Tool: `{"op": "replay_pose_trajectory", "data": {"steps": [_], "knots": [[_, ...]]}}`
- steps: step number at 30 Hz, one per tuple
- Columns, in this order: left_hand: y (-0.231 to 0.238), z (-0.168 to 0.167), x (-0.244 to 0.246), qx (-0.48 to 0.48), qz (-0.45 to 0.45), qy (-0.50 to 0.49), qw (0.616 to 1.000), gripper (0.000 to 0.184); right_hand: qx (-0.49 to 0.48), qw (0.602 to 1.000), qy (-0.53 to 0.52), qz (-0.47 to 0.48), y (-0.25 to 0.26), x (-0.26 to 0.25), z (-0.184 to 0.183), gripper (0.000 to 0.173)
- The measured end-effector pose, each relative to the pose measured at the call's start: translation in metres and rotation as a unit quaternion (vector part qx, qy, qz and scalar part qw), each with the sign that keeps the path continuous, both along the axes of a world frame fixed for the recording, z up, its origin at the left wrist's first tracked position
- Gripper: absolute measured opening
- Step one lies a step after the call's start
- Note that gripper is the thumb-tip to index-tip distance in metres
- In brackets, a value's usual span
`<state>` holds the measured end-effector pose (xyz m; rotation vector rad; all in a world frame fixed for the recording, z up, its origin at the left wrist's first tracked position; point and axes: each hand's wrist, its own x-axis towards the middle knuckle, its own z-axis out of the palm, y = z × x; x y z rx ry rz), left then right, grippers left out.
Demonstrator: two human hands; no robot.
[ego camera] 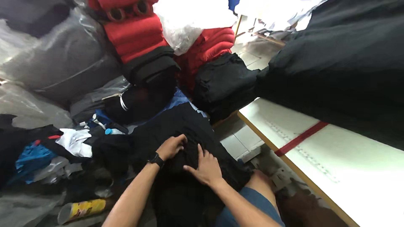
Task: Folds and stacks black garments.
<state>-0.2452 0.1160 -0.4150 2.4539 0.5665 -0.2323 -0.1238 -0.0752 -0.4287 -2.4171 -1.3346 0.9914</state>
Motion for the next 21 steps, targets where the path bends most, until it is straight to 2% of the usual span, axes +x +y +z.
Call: {"op": "replay_pose_trajectory", "data": {"steps": [2,3,5,6,8,10,12,15,17,18,19,21], "knots": [[0.001,-0.011,0.000,0.046,0.022,-0.008,0.999,0.042,-0.041,0.999,-0.001,-0.004,0.014,0.003,-0.004,0.107],[0.002,-0.006,0.001,0.069,0.028,0.002,0.997,0.061,-0.056,0.998,0.009,-0.004,0.020,0.006,-0.005,0.101],[0.003,0.014,0.010,0.092,-0.009,0.087,0.992,0.111,-0.071,0.997,0.025,0.000,0.026,0.009,-0.005,0.095],[0.002,0.020,0.019,0.104,-0.044,0.140,0.984,0.128,-0.069,0.997,0.026,0.004,0.027,0.010,-0.005,0.094],[0.001,0.013,0.042,0.146,-0.128,0.200,0.960,0.145,-0.053,0.998,0.020,0.020,0.025,0.011,-0.008,0.090],[0.009,-0.006,0.066,0.168,-0.187,0.216,0.944,0.149,-0.030,0.999,0.010,0.026,0.021,0.011,-0.011,0.088],[0.019,-0.021,0.079,0.135,-0.206,0.232,0.941,0.148,-0.020,0.999,0.007,0.027,0.019,0.013,-0.013,0.089],[0.022,-0.032,0.067,0.086,-0.183,0.193,0.960,0.141,-0.014,0.999,0.036,0.038,0.013,0.019,-0.017,0.100],[0.015,-0.025,0.048,0.063,-0.134,0.177,0.973,0.135,-0.005,0.990,0.120,0.069,0.007,0.035,-0.012,0.104],[0.007,-0.020,0.037,0.052,-0.106,0.181,0.976,0.132,0.012,0.983,0.161,0.084,-0.001,0.048,-0.006,0.097],[-0.001,-0.014,0.027,0.040,-0.073,0.188,0.979,0.126,0.045,0.978,0.186,0.083,-0.012,0.066,0.001,0.083],[-0.015,0.001,0.005,0.024,-0.005,0.203,0.979,0.120,0.127,0.970,0.203,0.041,-0.041,0.106,0.013,0.059]]}}
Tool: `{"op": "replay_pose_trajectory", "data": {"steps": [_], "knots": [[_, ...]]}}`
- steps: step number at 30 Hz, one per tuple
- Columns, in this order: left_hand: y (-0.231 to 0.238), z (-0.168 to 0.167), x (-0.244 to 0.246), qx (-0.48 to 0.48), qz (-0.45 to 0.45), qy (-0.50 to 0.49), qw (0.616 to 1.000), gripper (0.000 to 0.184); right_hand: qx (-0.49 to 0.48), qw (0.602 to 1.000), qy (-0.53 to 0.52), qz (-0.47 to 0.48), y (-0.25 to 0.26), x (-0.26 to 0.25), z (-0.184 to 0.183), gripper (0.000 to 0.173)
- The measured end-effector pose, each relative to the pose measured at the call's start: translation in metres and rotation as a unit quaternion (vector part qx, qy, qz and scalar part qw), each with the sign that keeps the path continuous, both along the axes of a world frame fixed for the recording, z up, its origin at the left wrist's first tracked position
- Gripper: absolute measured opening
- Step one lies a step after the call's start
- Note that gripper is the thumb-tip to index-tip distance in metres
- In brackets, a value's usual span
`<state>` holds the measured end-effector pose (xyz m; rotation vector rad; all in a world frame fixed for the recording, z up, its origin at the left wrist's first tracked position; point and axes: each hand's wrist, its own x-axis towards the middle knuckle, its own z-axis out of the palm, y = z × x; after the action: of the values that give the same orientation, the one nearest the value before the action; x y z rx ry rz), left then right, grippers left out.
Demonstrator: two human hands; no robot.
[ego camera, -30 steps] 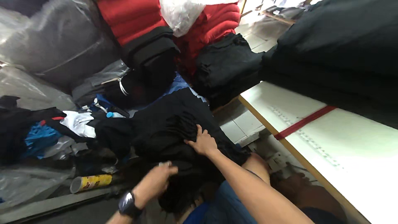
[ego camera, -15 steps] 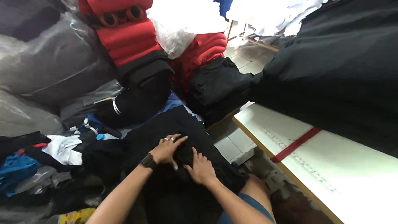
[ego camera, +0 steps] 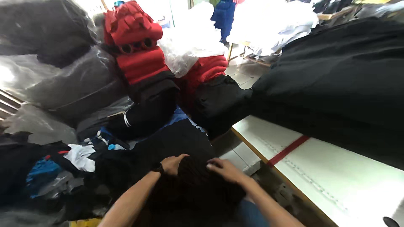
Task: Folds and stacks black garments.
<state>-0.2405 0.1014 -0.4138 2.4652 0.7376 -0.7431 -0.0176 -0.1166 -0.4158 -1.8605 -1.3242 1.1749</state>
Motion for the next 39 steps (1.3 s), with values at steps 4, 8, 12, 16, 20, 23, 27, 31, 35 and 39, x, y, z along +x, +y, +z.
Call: {"op": "replay_pose_trajectory", "data": {"steps": [4,8,12,16,20,23,27,31,35,39], "knots": [[-0.018,0.077,-0.018,0.054,0.055,-0.034,0.996,0.126,0.057,0.987,0.116,-0.090,-0.063,0.030,-0.030,0.058],[-0.001,0.135,-0.032,0.095,0.122,-0.111,0.982,0.131,0.206,0.969,0.027,-0.132,-0.094,0.000,-0.041,0.119],[0.021,0.142,-0.063,0.109,0.156,-0.184,0.964,0.123,0.338,0.891,-0.270,-0.140,-0.064,-0.026,-0.035,0.139],[-0.007,0.133,-0.099,0.112,0.246,-0.239,0.933,0.119,0.230,0.922,-0.283,-0.131,-0.006,-0.001,0.020,0.088],[-0.095,0.091,-0.142,0.103,0.381,-0.253,0.883,0.110,0.095,0.946,-0.302,0.074,0.029,0.027,0.080,0.054],[-0.159,0.022,-0.153,0.056,0.444,-0.221,0.866,0.112,-0.082,0.932,-0.293,0.198,0.030,0.022,0.048,0.059],[-0.186,-0.027,-0.144,0.068,0.440,-0.190,0.875,0.096,-0.185,0.922,-0.222,0.257,0.019,0.031,-0.036,0.060],[-0.140,-0.012,-0.138,0.020,0.449,-0.121,0.885,0.109,-0.227,0.914,-0.220,0.252,0.057,0.041,-0.039,0.064],[-0.048,0.073,-0.123,0.127,0.415,-0.275,0.858,0.106,-0.121,0.954,-0.254,0.104,0.122,0.046,0.088,0.066],[0.050,0.222,-0.107,0.295,0.360,-0.372,0.803,0.089,0.051,0.962,-0.264,-0.046,0.179,0.025,0.232,0.055]]}}
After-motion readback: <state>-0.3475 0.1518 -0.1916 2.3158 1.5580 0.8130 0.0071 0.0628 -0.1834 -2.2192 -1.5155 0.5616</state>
